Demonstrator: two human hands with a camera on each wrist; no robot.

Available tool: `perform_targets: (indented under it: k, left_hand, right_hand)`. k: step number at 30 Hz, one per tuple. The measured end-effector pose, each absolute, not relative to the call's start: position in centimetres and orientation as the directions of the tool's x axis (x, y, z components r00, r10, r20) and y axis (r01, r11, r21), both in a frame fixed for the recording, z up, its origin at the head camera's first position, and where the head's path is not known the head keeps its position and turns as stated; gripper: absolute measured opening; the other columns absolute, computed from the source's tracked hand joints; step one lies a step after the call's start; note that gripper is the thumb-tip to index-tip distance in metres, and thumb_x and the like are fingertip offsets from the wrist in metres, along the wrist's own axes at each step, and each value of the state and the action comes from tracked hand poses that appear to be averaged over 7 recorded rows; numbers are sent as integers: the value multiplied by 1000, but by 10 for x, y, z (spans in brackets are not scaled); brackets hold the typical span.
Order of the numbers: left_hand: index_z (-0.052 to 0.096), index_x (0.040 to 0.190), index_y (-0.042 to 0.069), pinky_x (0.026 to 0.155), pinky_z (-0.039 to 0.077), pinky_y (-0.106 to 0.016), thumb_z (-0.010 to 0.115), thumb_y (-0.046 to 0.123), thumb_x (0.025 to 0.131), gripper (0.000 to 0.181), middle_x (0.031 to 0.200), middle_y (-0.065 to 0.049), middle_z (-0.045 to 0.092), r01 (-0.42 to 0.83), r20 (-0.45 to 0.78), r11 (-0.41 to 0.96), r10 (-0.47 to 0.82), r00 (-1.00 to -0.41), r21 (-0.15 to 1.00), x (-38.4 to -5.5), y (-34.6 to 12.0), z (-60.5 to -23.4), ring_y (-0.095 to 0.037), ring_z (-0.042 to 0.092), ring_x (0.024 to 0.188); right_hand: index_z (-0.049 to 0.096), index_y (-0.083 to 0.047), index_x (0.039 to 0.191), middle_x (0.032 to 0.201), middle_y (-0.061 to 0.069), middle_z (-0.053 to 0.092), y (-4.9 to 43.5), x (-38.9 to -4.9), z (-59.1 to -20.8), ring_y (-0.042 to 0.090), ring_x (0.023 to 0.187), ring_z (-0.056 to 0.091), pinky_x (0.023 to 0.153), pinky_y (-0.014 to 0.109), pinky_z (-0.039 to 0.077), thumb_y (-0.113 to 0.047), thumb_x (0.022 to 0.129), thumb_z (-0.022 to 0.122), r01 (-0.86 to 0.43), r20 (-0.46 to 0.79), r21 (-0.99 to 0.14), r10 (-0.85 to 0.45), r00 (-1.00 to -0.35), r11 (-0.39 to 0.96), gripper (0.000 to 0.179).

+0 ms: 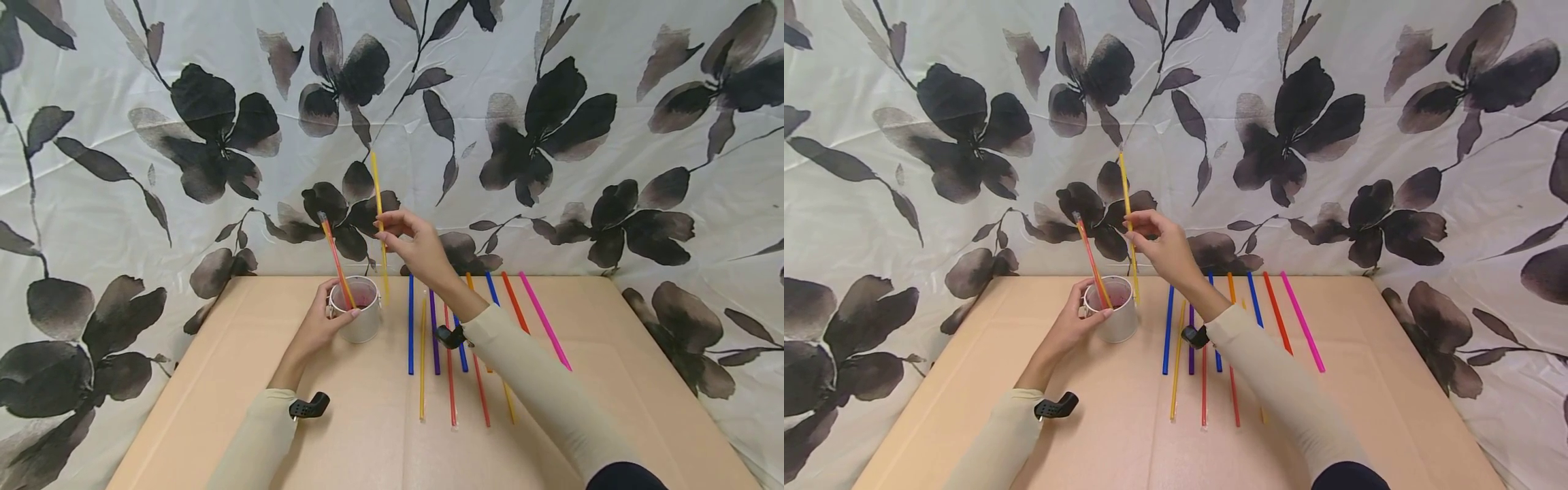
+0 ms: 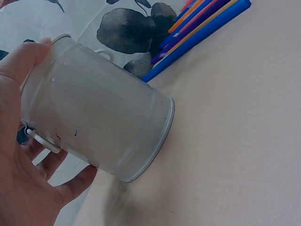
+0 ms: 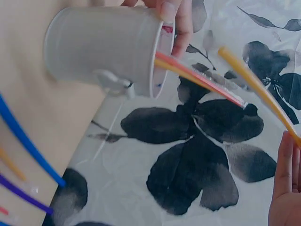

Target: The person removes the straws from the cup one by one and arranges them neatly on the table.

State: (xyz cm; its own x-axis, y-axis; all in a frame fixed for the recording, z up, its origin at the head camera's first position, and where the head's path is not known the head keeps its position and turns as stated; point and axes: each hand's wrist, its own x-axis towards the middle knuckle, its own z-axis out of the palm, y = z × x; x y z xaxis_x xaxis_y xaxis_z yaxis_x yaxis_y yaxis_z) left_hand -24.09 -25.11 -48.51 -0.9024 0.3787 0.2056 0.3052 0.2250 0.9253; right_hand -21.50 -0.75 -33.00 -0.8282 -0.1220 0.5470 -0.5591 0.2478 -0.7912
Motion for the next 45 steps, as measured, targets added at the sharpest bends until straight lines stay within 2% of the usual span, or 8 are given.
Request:
perform_targets:
  k: [4, 9, 14, 19, 25, 32, 37, 45]
  left_hand:
    - [30, 154, 20, 119, 20, -67, 79, 28, 90, 81, 152, -13, 42, 301, 203, 216, 382, -902, 929, -241, -251, -486, -34, 33, 147]
    - [30, 153, 21, 120, 18, -67, 79, 29, 90, 81, 153, -11, 42, 306, 208, 217, 380, -901, 927, -242, -252, -488, -31, 32, 148]
    - [30, 153, 21, 119, 19, -67, 80, 29, 89, 82, 153, -11, 41, 309, 210, 214, 387, -898, 927, -241, -252, -486, -32, 32, 148]
    - [31, 153, 23, 120, 19, -66, 80, 28, 89, 81, 152, -10, 43, 310, 211, 214, 387, -898, 927, -239, -253, -485, -31, 33, 147]
    - [30, 153, 23, 120, 18, -67, 80, 30, 90, 81, 151, -9, 43, 310, 208, 220, 388, -898, 925, -239, -255, -485, -30, 32, 147]
    - [30, 153, 24, 120, 17, -67, 79, 30, 90, 81, 153, -9, 41, 306, 204, 222, 391, -898, 926, -239, -255, -486, -31, 31, 149]
    - [30, 153, 24, 120, 18, -66, 80, 30, 90, 81, 153, -9, 42, 308, 206, 222, 387, -899, 925, -240, -256, -486, -30, 31, 148]
    - [31, 153, 23, 120, 19, -65, 80, 29, 89, 81, 152, -9, 43, 307, 208, 215, 386, -898, 927, -240, -255, -486, -30, 33, 147]
  right_hand:
    - [66, -7, 126, 117, 7, 69, 10, -219, -341, 28, 101, 68, 81, 33, 61, -11, 97, 69, -518, 504, -813, -126, -855, 266, 30]
    - [67, -11, 125, 119, 10, 69, 30, -212, -346, 26, 100, 69, 80, 35, 62, -16, 96, 71, -477, 461, -828, -125, -878, 295, 29]
    - [66, -10, 129, 120, 15, 69, 51, -202, -351, 31, 102, 68, 79, 36, 62, -14, 96, 71, -442, 422, -841, -132, -897, 313, 34]
    - [61, -5, 135, 121, 21, 65, 75, -189, -359, 35, 105, 66, 80, 27, 61, -8, 97, 69, -403, 377, -850, -143, -915, 339, 39]
    - [60, -5, 134, 121, 18, 65, 103, -177, -369, 29, 102, 68, 81, 26, 60, -8, 97, 68, -349, 323, -854, -134, -937, 386, 38]
    - [60, -6, 133, 124, 14, 64, 129, -163, -383, 34, 104, 66, 82, 25, 60, -15, 97, 69, -270, 250, -860, -105, -963, 433, 38]
    - [59, -5, 134, 121, 18, 65, 140, -156, -390, 36, 105, 65, 83, 25, 60, -15, 99, 68, -216, 203, -861, -79, -976, 461, 38]
    - [61, -8, 132, 118, 16, 66, 155, -145, -400, 28, 95, 67, 82, 27, 60, -19, 98, 70, -158, 159, -831, -44, -986, 534, 37]
